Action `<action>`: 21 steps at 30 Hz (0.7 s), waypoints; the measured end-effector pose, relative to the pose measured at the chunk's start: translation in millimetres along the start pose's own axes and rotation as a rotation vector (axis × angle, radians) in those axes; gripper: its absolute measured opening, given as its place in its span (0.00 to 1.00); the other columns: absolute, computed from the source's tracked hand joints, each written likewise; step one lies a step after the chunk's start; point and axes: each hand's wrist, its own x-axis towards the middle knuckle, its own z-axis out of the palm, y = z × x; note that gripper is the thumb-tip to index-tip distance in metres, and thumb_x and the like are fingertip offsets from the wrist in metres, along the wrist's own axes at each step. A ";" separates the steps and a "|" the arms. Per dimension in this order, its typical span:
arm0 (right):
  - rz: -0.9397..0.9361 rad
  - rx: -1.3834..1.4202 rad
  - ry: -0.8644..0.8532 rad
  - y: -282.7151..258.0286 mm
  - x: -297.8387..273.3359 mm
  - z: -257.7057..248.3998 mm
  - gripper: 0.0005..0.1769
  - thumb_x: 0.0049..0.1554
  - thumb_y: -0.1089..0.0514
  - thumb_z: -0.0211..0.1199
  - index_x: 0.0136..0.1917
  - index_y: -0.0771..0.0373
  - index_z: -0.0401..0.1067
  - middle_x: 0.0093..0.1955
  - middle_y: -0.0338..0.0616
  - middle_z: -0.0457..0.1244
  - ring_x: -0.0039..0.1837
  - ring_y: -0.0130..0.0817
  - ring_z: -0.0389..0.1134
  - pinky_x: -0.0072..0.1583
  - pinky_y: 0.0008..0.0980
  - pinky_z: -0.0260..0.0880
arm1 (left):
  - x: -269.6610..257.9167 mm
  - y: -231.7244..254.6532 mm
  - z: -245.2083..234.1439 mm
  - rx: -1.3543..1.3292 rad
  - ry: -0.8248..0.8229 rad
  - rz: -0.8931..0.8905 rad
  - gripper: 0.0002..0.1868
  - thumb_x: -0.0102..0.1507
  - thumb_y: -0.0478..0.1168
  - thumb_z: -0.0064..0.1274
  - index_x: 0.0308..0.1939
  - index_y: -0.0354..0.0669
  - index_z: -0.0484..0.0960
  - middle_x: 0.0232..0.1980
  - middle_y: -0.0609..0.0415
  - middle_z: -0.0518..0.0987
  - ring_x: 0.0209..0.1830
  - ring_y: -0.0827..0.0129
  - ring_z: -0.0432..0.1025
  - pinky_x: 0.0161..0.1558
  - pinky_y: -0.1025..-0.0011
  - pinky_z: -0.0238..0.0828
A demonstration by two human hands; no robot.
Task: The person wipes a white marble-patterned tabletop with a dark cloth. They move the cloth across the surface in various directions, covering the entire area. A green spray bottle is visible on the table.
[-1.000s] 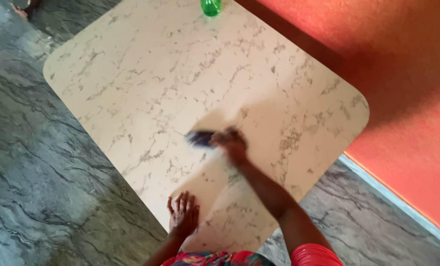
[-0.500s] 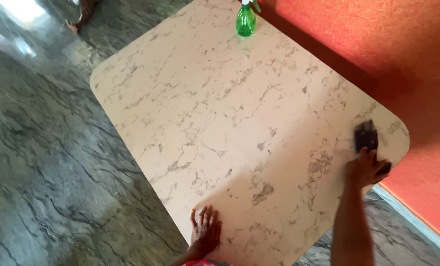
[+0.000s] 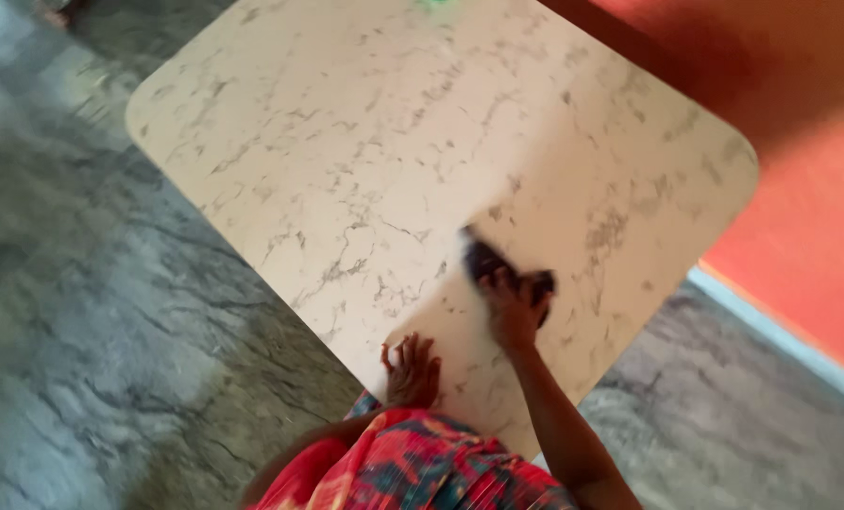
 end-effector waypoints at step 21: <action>0.562 0.692 0.277 -137.1 -157.0 43.6 0.13 0.51 0.64 0.68 0.51 0.57 0.75 0.49 0.44 0.67 0.51 0.42 0.71 0.53 0.41 0.72 | 169.4 -124.2 -85.1 -0.251 -0.569 0.489 0.12 0.56 0.47 0.63 0.42 0.53 0.84 0.53 0.52 0.74 0.61 0.53 0.62 0.58 0.43 0.50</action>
